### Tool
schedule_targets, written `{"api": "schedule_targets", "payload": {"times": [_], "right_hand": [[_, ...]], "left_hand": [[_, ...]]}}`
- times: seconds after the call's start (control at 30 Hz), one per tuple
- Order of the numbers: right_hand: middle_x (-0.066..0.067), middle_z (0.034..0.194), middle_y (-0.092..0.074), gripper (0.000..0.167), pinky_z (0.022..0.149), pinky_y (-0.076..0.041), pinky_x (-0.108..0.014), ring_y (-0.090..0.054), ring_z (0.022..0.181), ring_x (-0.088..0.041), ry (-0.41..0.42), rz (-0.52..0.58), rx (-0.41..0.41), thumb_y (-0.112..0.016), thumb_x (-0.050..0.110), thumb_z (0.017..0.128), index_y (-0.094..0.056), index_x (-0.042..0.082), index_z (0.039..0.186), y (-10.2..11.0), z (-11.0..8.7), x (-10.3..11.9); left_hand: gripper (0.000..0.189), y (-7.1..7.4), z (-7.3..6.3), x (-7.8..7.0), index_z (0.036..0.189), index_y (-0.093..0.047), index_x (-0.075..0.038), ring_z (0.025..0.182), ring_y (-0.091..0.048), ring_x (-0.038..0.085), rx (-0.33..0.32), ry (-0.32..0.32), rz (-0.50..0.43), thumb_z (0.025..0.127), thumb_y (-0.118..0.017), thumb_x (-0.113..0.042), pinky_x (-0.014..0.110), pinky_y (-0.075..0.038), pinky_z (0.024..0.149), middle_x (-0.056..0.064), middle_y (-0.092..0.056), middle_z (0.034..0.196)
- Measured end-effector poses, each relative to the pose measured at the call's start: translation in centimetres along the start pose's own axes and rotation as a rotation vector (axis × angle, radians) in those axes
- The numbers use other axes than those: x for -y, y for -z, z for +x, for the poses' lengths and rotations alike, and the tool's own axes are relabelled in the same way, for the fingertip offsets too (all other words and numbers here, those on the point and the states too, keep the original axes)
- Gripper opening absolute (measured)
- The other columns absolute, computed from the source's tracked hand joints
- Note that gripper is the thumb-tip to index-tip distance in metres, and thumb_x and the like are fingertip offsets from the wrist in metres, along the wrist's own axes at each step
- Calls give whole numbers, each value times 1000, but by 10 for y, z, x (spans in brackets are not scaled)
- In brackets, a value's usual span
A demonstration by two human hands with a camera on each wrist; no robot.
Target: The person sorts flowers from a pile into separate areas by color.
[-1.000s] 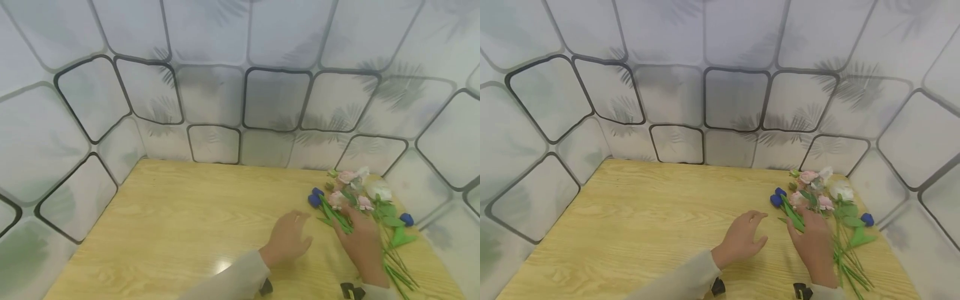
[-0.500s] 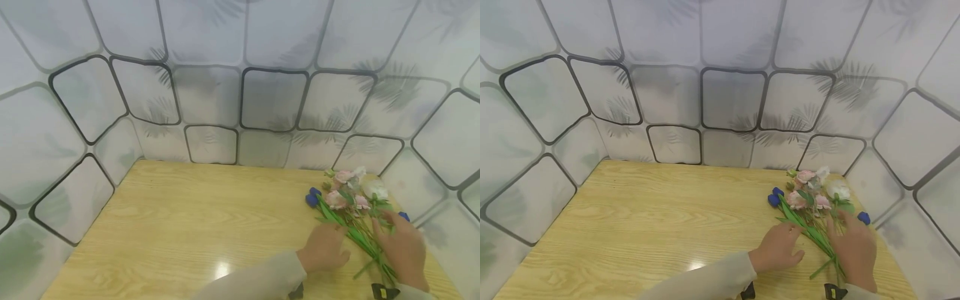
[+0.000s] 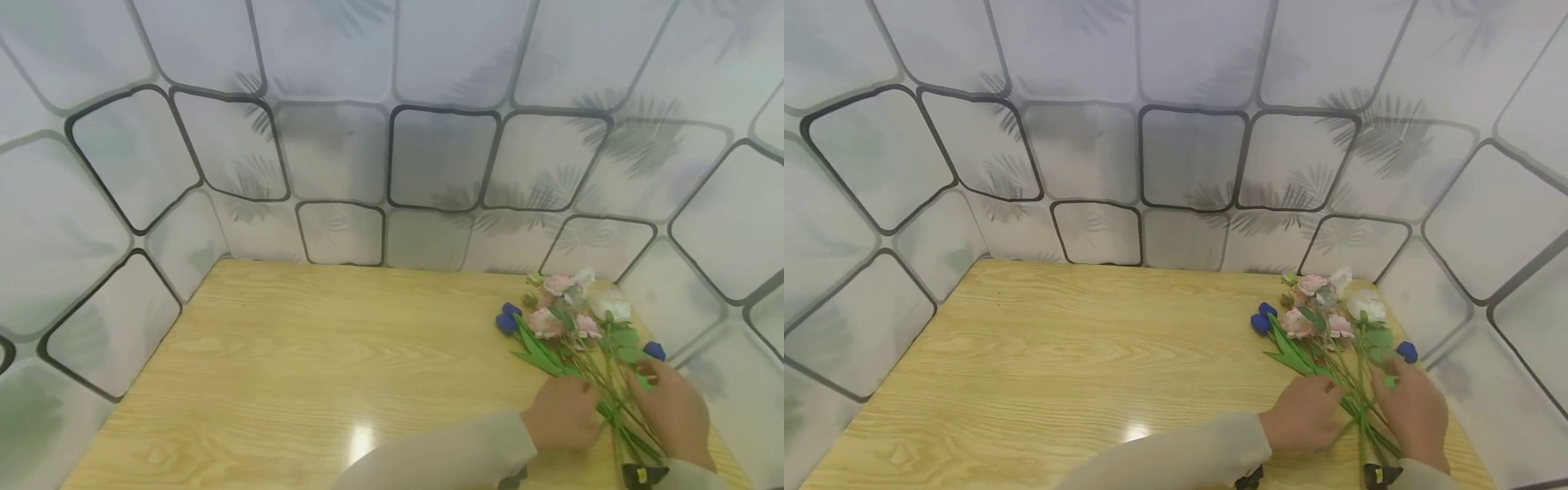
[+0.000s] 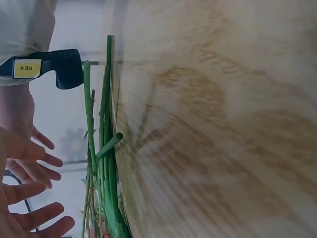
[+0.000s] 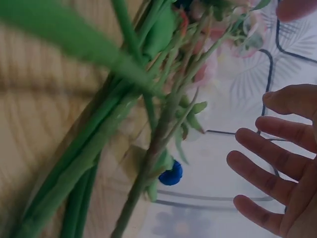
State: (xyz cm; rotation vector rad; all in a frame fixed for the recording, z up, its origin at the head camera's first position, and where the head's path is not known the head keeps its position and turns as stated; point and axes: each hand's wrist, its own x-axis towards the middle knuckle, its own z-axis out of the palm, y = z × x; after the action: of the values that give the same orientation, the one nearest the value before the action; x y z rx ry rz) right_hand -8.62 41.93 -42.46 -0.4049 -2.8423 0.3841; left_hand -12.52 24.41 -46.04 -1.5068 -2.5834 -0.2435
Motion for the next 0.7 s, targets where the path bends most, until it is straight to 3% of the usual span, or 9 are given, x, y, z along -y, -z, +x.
{"api": "schedule_targets", "payload": {"times": [0.13,0.33,0.7], "right_hand": [[-32,104,-62,42,53,-48,-43,-62,79,-42,-55,-10,117,-57,27,90,-56,-9,110,-3,4,-10],[-32,102,-63,44,56,-49,-46,-62,78,-43,-47,27,189,-55,29,91,-53,-9,113,-12,7,-21],[-33,96,-64,41,61,-51,-49,-63,76,-42,-41,31,282,-54,21,90,-54,-15,110,-15,14,-21]], "left_hand": [[41,-2,10,-6,125,-55,-27,98,-56,-3,39,-18,23,86,-57,-40,11,-46,82,-14,-60,112],[44,-8,18,-12,130,-47,-32,114,-49,0,130,5,44,89,-54,-44,16,-40,99,-14,-52,125],[41,-4,21,-13,129,-50,-33,116,-48,-1,112,84,-26,89,-55,-39,14,-40,98,-15,-51,127]]}}
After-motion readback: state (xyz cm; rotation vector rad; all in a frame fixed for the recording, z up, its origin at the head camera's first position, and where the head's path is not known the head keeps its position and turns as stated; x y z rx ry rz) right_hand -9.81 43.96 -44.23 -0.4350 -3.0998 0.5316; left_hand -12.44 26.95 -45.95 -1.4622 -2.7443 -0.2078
